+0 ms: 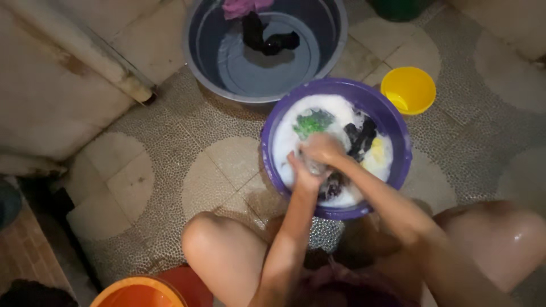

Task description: The person hand-washes various garments in a purple basin filled with soapy water. They scrub and rinse items one by one, then transfer them to a larger grey basin nearby. The process continues with multiple pieces of clothing being handled and moved between basins.

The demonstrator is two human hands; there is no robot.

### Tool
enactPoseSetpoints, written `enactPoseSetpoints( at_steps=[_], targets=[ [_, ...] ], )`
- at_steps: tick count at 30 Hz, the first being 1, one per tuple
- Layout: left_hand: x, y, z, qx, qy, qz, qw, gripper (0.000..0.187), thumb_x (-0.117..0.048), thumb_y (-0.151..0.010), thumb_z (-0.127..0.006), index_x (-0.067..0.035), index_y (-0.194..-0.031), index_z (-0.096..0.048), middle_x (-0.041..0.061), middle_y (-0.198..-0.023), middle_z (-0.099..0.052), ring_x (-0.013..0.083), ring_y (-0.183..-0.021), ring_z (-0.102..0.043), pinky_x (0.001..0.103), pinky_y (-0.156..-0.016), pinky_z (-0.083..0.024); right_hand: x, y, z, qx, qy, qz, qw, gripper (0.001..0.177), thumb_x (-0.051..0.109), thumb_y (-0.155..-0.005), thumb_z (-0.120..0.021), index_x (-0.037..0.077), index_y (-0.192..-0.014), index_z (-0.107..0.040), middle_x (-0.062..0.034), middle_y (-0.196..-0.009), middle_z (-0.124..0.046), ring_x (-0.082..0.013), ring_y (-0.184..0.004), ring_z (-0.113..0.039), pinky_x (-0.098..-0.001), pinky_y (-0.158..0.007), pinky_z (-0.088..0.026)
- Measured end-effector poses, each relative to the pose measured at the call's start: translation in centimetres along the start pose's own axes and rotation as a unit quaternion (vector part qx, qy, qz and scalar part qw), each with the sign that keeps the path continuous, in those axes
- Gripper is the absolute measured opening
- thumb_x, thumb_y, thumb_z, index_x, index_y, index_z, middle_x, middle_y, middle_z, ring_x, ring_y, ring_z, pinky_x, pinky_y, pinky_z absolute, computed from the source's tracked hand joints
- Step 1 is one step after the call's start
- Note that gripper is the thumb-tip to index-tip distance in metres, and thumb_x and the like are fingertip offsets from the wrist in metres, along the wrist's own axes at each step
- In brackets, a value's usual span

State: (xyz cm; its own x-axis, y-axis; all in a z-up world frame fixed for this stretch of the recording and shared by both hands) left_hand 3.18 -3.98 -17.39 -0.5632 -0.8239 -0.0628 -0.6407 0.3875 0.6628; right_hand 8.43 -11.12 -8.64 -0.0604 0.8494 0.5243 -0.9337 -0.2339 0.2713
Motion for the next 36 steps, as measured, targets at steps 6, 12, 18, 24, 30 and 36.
enactPoseSetpoints(
  at_steps=[6, 12, 18, 24, 30, 36],
  targets=[
    [-1.3, 4.3, -4.1, 0.268, -0.168, -0.213, 0.924, 0.059, -0.058, -0.102, -0.044, -0.024, -0.150, -0.055, 0.016, -0.128, -0.065, 0.0311, -0.107, -0.063, 0.043, -0.092, -0.055, 4.6, 7.9, 3.0, -0.156, -0.007, 0.181, 0.971, 0.038, 0.049, -0.092, -0.061, 0.019, -0.083, -0.083, -0.0059, -0.065, -0.074, -0.0208, -0.052, -0.067, -0.0369, -0.057, -0.052],
    [-0.2, -3.5, 0.2, 0.155, -0.132, -0.107, 0.973, 0.044, -0.038, -0.099, -0.053, -0.009, -0.131, -0.058, 0.008, -0.126, -0.065, 0.0211, -0.110, -0.068, 0.043, -0.090, -0.057, 0.0, 3.7, 1.6, -0.233, 0.131, 0.053, 0.962, 0.055, 0.047, -0.106, -0.056, 0.016, -0.067, -0.077, -0.0073, -0.062, -0.069, -0.0261, -0.052, -0.064, -0.0405, -0.054, -0.052],
    [-0.8, -9.3, 4.9, 0.221, -0.258, -0.256, 0.905, 0.047, -0.037, -0.102, -0.058, -0.001, -0.132, -0.059, 0.014, -0.129, -0.064, 0.0244, -0.119, -0.063, 0.042, -0.105, -0.050, 2.3, 7.4, 0.3, -0.298, -0.047, 0.125, 0.945, 0.051, 0.043, -0.103, -0.055, 0.017, -0.062, -0.072, -0.0074, -0.055, -0.065, -0.0259, -0.047, -0.064, -0.0396, -0.059, -0.056],
    [0.4, -7.9, 2.8, 0.036, -0.161, -0.027, 0.986, 0.050, -0.052, -0.110, -0.051, -0.005, -0.123, -0.063, 0.015, -0.112, -0.067, 0.0296, -0.101, -0.061, 0.050, -0.084, -0.048, 0.6, 5.0, 2.5, -0.350, 0.125, 0.172, 0.912, 0.047, 0.029, -0.108, -0.058, 0.015, -0.065, -0.073, -0.0066, -0.059, -0.067, -0.0269, -0.049, -0.063, -0.0402, -0.050, -0.051],
    [0.6, -3.1, -0.5, 0.086, -0.049, -0.087, 0.991, 0.080, -0.066, -0.097, -0.021, -0.011, -0.146, -0.051, 0.015, -0.141, -0.057, 0.0326, -0.125, -0.058, 0.050, -0.101, -0.051, 0.8, 2.1, 4.7, -0.298, 0.101, 0.085, 0.945, 0.046, 0.047, -0.097, -0.062, 0.010, -0.073, -0.071, -0.0127, -0.069, -0.069, -0.0306, -0.058, -0.068, -0.0431, -0.051, -0.054],
    [0.4, -5.7, 5.2, -0.092, 0.076, -0.097, 0.988, 0.101, -0.083, -0.092, -0.012, -0.007, -0.147, -0.048, 0.023, -0.149, -0.051, 0.0391, -0.134, -0.049, 0.055, -0.111, -0.041, -2.6, 3.0, -4.3, 0.064, 0.177, 0.126, 0.974, 0.035, 0.043, -0.089, -0.063, 0.009, -0.088, -0.072, -0.0145, -0.084, -0.073, -0.0315, -0.075, -0.070, -0.0456, -0.067, -0.055]
  ],
)
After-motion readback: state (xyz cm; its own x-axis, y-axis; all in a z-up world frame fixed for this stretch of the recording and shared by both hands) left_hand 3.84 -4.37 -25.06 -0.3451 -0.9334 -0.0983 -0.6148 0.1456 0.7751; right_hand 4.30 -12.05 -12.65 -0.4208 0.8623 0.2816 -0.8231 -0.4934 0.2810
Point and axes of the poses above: each hand's wrist, its own y-axis away from the middle knuckle, its own z-axis out of the back of the hand, x = y × z, the point moved 3 cm from there along -y, towards the middle knuckle
